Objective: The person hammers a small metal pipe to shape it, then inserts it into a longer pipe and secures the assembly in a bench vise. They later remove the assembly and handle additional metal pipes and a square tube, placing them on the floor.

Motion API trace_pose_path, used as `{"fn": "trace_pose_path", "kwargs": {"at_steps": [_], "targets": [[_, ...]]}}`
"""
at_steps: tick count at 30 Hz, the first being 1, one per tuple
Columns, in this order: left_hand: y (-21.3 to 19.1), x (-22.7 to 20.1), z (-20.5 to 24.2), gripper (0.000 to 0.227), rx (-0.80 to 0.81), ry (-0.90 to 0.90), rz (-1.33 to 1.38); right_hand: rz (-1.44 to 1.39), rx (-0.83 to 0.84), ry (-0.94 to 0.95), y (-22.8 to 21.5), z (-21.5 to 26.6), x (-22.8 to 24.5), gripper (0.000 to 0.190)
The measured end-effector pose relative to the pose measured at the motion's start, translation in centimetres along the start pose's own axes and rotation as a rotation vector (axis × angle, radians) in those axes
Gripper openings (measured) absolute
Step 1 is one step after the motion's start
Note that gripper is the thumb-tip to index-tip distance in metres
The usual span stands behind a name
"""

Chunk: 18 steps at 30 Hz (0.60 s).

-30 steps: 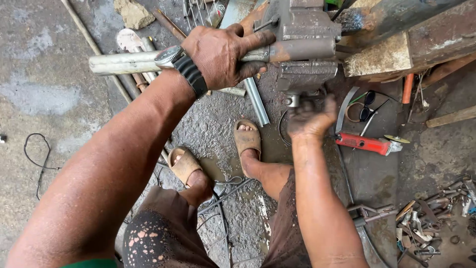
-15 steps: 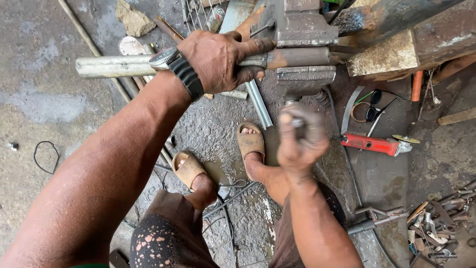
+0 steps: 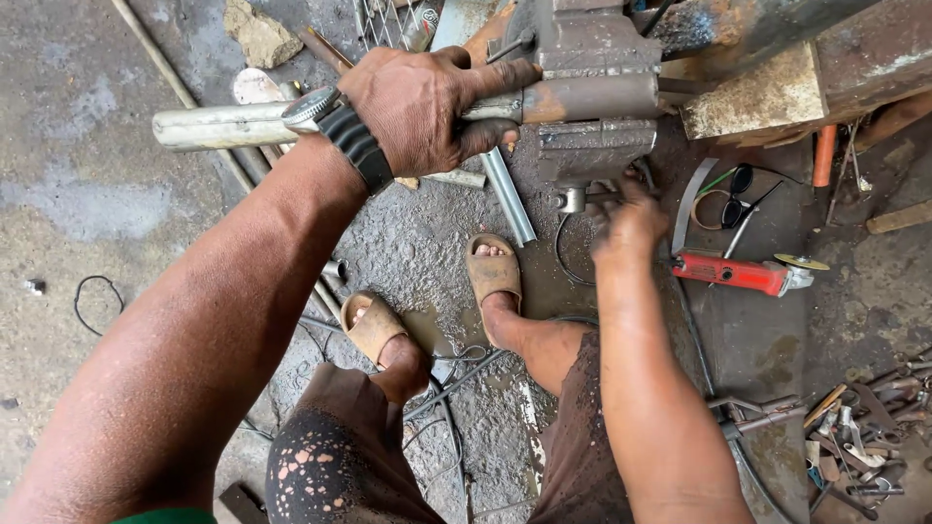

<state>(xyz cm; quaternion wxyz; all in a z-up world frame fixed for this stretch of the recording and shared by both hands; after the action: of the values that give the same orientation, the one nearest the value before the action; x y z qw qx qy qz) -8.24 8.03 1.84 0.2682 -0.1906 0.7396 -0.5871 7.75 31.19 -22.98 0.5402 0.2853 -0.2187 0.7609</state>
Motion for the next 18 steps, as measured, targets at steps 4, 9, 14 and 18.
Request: {"fn": "trace_pose_path", "kwargs": {"at_steps": [4, 9, 14, 18], "targets": [[-0.1, -0.4, 0.1, 0.064, 0.004, -0.010, -0.107, 0.187, -0.039, -0.058, 0.8, 1.6, -2.5, 0.052], [1.5, -0.5, 0.4, 0.066, -0.080, 0.015, -0.200, 0.131, 0.168, 0.049, 3.4, 0.1, -7.7, 0.025], [1.5, -0.2, -0.5, 0.053, -0.059, -0.045, -0.143, 0.167, 0.201, 0.081, 3.5, 1.0, -6.8, 0.026], [1.7, 0.0, -0.7, 0.079, 0.026, -0.056, -0.124, 0.174, 0.232, 0.065, 3.6, 1.4, -6.8, 0.031]]}}
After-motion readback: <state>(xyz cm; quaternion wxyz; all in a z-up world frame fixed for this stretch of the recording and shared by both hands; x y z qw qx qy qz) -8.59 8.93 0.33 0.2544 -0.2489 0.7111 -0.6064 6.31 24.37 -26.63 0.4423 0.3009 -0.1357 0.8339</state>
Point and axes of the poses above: each hand's wrist, its own z-axis away from the middle knuckle, its own y-axis out of the palm, x = y × z, the point moved 10 cm from there along -z, towards the middle knuckle, and after that the axes turned 8 degrees about -x, right-handed, at the moved point
